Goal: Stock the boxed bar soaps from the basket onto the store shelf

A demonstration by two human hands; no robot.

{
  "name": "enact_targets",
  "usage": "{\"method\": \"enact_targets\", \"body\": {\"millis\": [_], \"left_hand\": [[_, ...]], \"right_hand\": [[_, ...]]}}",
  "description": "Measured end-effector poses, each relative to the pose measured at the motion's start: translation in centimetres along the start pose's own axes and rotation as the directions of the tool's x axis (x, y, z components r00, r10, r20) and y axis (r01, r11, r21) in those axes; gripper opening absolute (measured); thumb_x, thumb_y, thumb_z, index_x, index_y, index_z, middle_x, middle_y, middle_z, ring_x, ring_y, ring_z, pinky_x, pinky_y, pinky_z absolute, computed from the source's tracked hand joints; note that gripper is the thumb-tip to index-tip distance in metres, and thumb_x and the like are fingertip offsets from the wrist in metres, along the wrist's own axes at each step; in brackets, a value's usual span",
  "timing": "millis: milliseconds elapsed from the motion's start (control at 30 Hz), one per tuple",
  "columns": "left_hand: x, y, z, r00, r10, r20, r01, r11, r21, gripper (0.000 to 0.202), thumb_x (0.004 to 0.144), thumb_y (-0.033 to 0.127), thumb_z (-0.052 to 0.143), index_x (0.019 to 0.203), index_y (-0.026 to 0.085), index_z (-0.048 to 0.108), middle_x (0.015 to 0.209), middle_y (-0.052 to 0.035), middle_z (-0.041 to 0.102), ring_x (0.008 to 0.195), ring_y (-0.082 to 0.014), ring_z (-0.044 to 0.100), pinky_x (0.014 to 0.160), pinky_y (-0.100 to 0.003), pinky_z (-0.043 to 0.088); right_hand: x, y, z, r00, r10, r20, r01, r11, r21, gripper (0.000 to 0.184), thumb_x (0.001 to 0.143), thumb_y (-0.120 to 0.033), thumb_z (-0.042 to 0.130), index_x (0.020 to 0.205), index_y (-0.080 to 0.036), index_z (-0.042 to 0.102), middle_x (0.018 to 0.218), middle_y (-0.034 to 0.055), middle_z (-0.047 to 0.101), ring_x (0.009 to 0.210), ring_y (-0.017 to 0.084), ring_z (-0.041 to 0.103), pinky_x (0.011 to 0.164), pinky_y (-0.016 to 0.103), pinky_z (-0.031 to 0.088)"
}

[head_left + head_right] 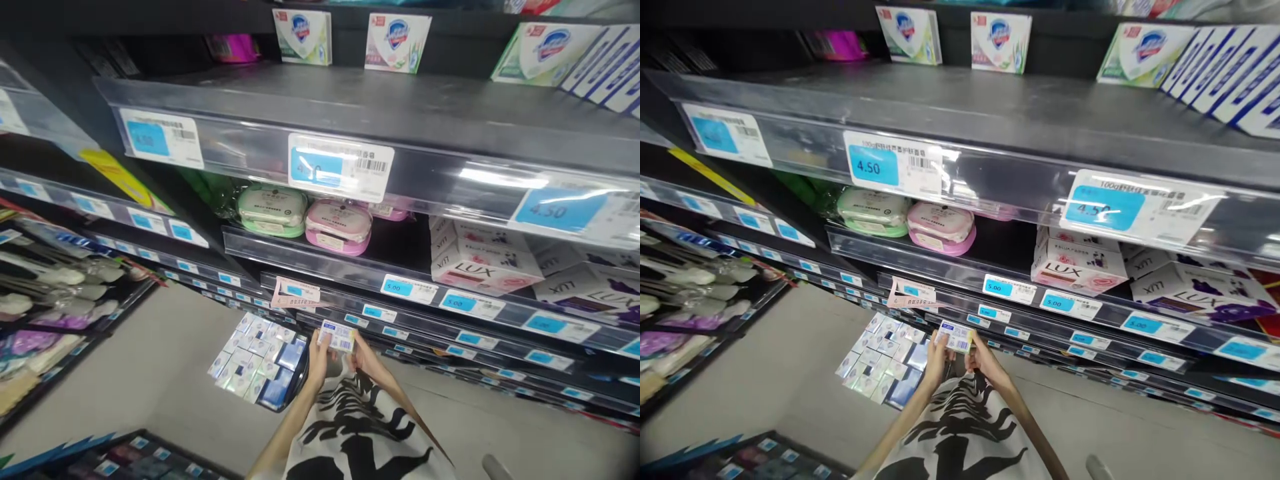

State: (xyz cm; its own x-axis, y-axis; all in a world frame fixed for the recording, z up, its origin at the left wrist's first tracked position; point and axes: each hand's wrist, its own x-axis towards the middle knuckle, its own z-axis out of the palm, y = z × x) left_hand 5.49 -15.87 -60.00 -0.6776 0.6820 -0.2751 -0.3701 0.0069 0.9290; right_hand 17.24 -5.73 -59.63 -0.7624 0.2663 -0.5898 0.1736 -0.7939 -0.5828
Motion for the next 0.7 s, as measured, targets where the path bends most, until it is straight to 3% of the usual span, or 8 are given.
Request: {"method": "enact_targets", "body": {"millis": [133,267,333,433,533,700], "left_hand": [[0.1,1.0,-0.7,0.997,0.073,0.011,-0.074,0.996,0.046,0.04,0.09,0.056,0.07,0.097,0.02,0.054,0.081,0.0037,0.06,0.063,-0.0102,0.055,0.06,-0.022,0.048],[0.3,2.6,-1.1,0.981,0.127,0.145,-0.14,0.987,0.083,0.045,0.084,0.05,0.078,0.114,0.02,0.066,0.107,-0.0054,0.066,0.095,-0.0203,0.066,0.077,-0.028,0.055],[0.4,3.1,-1.3,0.969,0.162,0.186,-0.182,0.978,0.098,0.054,0.082,0.047,0.08,0.128,0.022,0.066,0.13,-0.0102,0.062,0.121,-0.0277,0.062,0.096,-0.035,0.055],[0.5,3.0,-1.5,0.945,0.205,0.253,-0.235,0.967,0.096,0.066,0.081,0.041,0.082,0.141,0.026,0.06,0.154,-0.0122,0.048,0.147,-0.0335,0.045,0.116,-0.044,0.046],[0.7,2.4,-1.5,0.918,0.252,0.306,-0.277,0.96,0.041,0.076,0.08,0.037,0.081,0.149,0.026,0.052,0.163,-0.0132,0.041,0.153,-0.0354,0.037,0.122,-0.048,0.039],[1.1,2.3,-0.7,0.923,0.306,0.234,-0.331,0.94,0.079,0.071,0.075,0.017,0.071,0.144,0.024,0.055,0.164,-0.012,0.042,0.15,-0.0337,0.044,0.123,-0.048,0.04]], "right_hand": [[-0.4,-1.4,-0.1,0.996,0.072,0.046,-0.075,0.995,0.059,0.08,0.092,-0.084,0.031,0.121,-0.016,0.061,0.071,0.007,0.074,0.045,0.016,0.063,0.035,0.022,0.041],[-0.7,-1.8,-0.4,0.997,0.045,0.065,-0.055,0.985,0.164,0.064,0.089,-0.074,0.055,0.117,-0.017,0.064,0.09,0.0104,0.078,0.052,0.015,0.066,0.038,0.022,0.044],[-1.1,-1.8,-0.5,0.998,-0.054,0.038,0.045,0.977,0.21,0.052,0.085,-0.061,0.069,0.116,-0.019,0.066,0.097,0.0091,0.077,0.062,0.015,0.068,0.045,0.022,0.05],[-2.1,-1.9,-0.6,0.963,-0.265,-0.036,0.268,0.948,0.17,0.046,0.08,-0.036,0.08,0.122,-0.025,0.066,0.11,0.0049,0.075,0.08,0.015,0.07,0.061,0.023,0.056],[-2.9,-2.3,-0.3,0.929,-0.37,-0.019,0.371,0.925,0.086,0.048,0.077,-0.025,0.083,0.121,-0.029,0.067,0.125,0.0029,0.069,0.094,0.017,0.07,0.073,0.026,0.058],[-2.4,-2.4,0.1,0.885,-0.465,-0.013,0.464,0.883,0.074,0.053,0.057,-0.008,0.09,0.1,-0.027,0.066,0.133,0.0018,0.068,0.113,0.021,0.067,0.088,0.029,0.057]]}}
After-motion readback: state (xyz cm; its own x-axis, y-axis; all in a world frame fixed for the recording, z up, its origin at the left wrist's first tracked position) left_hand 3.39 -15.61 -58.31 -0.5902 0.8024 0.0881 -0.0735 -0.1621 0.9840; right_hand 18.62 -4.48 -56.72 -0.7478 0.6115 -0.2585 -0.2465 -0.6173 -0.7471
